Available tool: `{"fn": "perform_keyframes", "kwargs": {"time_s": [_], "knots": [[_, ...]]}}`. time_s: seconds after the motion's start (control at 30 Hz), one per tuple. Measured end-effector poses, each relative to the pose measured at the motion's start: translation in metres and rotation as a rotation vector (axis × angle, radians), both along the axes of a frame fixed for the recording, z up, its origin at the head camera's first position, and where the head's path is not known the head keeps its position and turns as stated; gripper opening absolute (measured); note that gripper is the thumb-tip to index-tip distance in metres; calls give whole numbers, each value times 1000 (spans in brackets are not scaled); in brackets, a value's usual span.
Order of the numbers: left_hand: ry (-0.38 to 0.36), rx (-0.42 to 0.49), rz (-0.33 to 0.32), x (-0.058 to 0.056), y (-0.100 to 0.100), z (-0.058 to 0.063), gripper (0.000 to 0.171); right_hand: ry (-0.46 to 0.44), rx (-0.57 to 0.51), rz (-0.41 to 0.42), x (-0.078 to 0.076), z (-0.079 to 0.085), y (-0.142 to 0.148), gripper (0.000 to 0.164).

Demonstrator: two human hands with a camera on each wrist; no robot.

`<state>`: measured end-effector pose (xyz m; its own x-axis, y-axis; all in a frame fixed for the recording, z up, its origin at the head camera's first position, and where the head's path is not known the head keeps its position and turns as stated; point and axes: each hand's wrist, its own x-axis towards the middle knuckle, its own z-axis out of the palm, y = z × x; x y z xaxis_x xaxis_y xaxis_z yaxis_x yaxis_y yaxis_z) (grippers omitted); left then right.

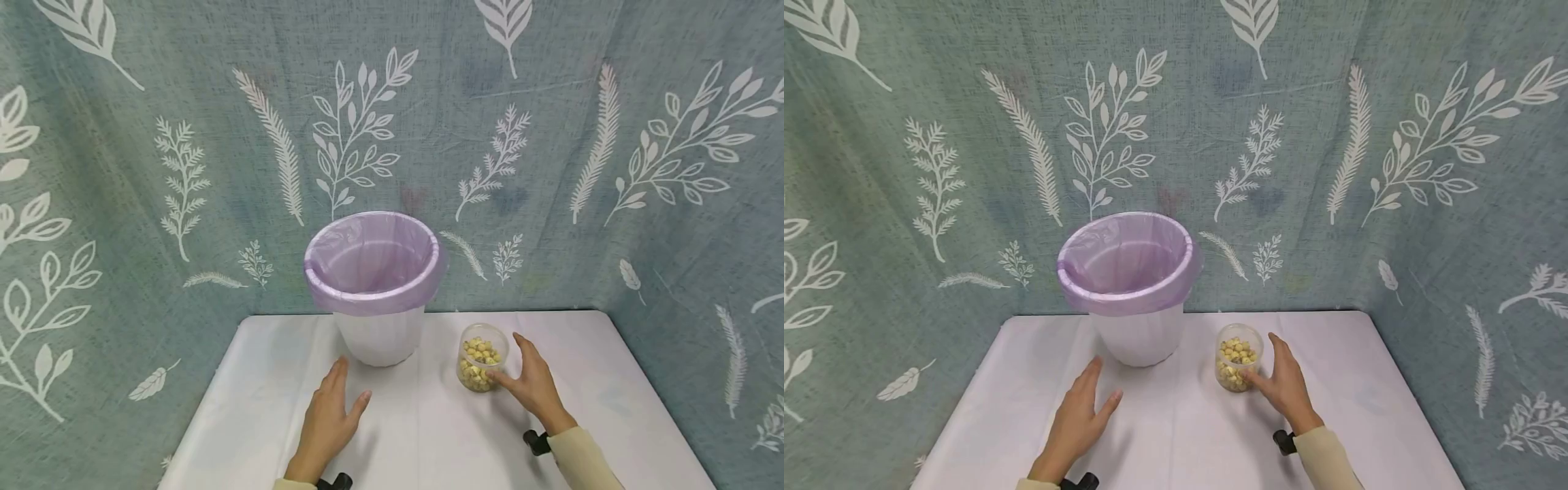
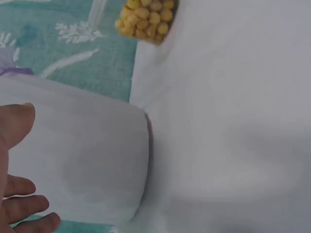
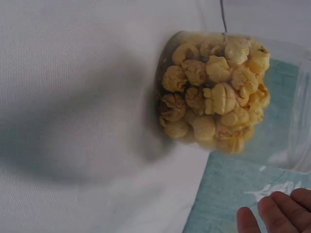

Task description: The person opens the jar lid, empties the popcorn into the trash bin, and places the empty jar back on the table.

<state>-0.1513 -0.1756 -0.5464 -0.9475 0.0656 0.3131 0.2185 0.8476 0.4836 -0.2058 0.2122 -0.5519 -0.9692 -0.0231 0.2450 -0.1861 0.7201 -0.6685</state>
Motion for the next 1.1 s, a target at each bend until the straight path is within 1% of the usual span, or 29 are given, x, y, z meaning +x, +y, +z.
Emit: {"fn": "perform_keyframes", "kwargs": {"time_s": [0.13,0.2,0.27,0.4,0.53,0.67,0.77,0.87,1.0,1.1], "knots": [[-44,195,-31,0,9,-1,81,-10,-59,7,-5,-5,-2,95],[-62,256,-50,1,13,-2,80,-19,-93,9,-7,-9,-3,94],[-68,289,-62,2,17,-4,80,-25,-125,12,-10,-11,-5,96],[-81,326,-81,3,23,-8,79,-57,-192,22,-16,-14,-11,102],[-109,362,-97,3,29,-12,84,-128,-259,21,-21,-13,-17,107],[-118,385,-132,3,36,-16,88,-171,-330,24,-24,-14,-22,107],[-111,402,-171,2,43,-19,86,-172,-357,24,-25,-15,-26,104],[-121,424,-210,0,52,-21,86,-170,-367,26,-25,-17,-28,103],[-163,443,-241,-5,63,-27,90,-157,-374,40,-22,-19,-32,100],[-178,455,-253,-9,71,-33,92,-141,-377,49,-18,-20,-36,99]]}}
